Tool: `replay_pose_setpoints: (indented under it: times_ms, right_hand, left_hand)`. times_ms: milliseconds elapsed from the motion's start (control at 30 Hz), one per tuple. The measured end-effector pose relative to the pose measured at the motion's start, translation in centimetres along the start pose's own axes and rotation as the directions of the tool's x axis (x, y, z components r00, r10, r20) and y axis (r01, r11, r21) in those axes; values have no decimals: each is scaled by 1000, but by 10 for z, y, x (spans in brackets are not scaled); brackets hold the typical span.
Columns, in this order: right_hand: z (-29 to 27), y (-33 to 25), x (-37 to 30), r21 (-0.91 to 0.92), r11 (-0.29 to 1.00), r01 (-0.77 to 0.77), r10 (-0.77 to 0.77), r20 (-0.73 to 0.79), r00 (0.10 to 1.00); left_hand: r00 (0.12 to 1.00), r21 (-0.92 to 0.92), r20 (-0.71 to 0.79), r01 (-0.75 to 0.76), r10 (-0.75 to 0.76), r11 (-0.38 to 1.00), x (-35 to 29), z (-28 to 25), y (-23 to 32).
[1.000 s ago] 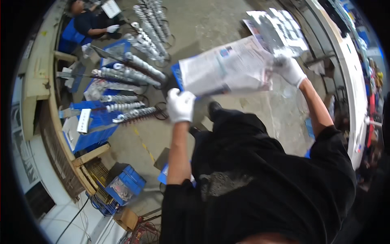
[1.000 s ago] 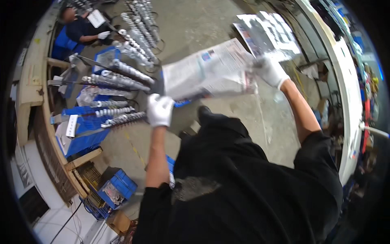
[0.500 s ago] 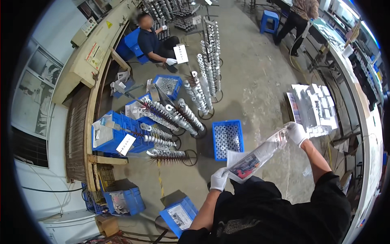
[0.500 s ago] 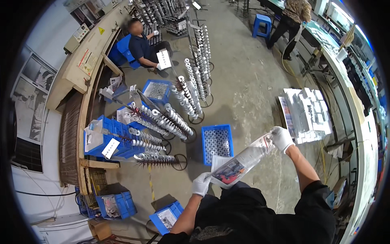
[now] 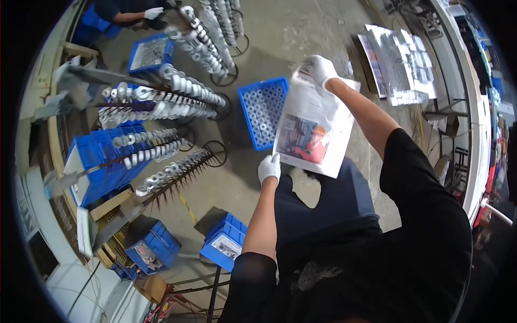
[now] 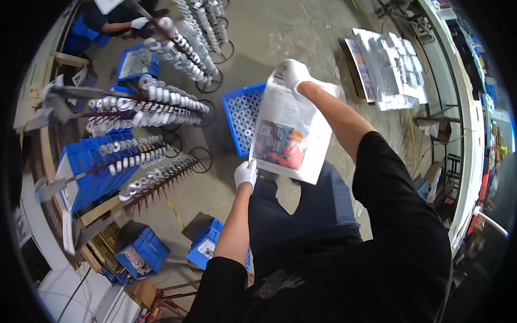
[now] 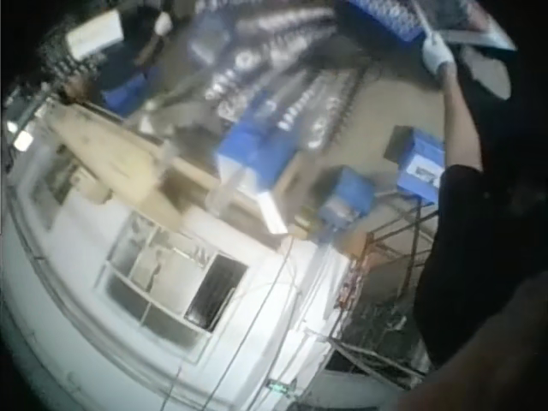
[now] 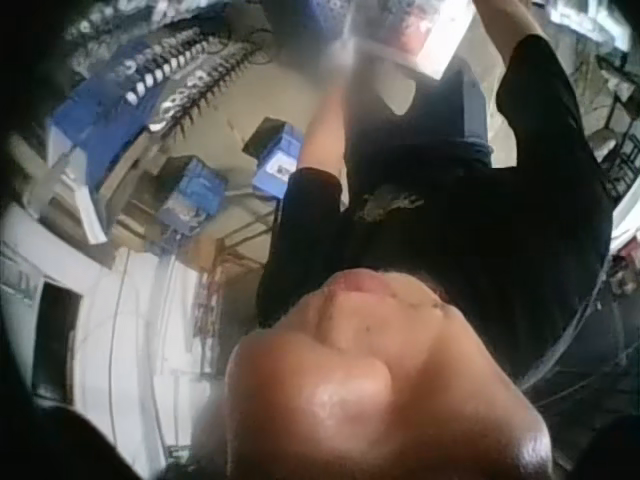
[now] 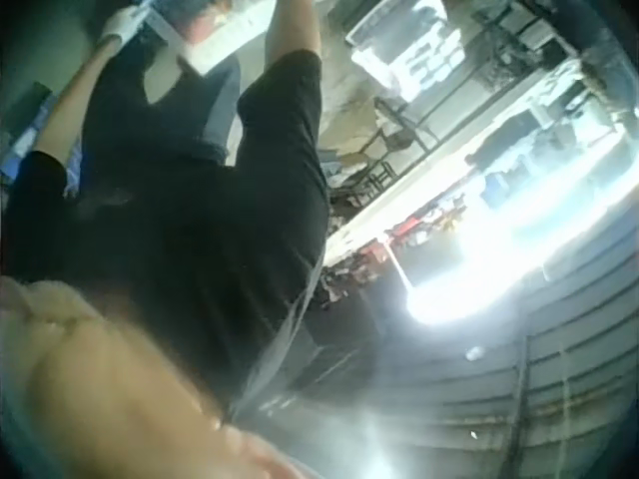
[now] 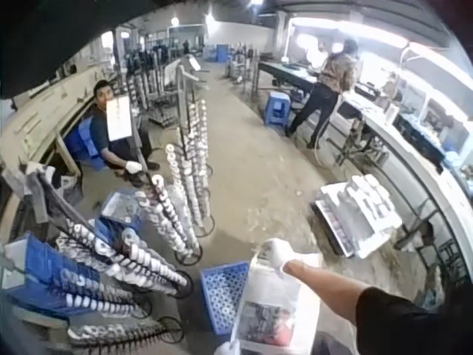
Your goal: Picking metal rings from a storage rack and placing them into a blue crate for organization.
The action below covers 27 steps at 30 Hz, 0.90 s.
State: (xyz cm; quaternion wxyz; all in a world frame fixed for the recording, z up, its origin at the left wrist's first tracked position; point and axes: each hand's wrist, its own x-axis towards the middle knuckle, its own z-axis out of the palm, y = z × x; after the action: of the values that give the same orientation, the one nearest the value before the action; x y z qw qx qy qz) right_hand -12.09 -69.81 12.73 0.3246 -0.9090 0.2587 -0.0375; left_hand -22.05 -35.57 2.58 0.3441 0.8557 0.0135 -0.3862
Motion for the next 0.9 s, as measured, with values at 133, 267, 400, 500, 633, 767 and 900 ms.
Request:
replay_pose_setpoints:
  times_ms: [133,267,400,500,633,767,900]
  right_hand:
    - [100,41,19,2,999,49,-49,80,996]
    - [198,83,35,-167,953,252,-234,119,965]
    - [316,111,45,-3,901,434,-430,131,893]
    - [380,124,54,60,877,476,-478,197,856]
    - [434,154,63,120,867,483,-494,317,809]
    - [478,175,79,148,827,543,-562,190,805]
    - [495,193,83,142,779,610,-626,169,761]
  left_hand:
    - [993,212,64,85,-100,974,42,17,-13]
    - [976,365,48,182,-214,913,91,40,-40]
    - [955,392,12,269,-297,880,147,66,-111]
    - [932,420,-70,352,-356,837,171,83,-139]
    - [918,491,-342,355,-198,795,183,92,-118]
    - [922,564,33,-336,385,755,202,113,-104]
    - [958,573,190,-287,216,768,251,152,-101]
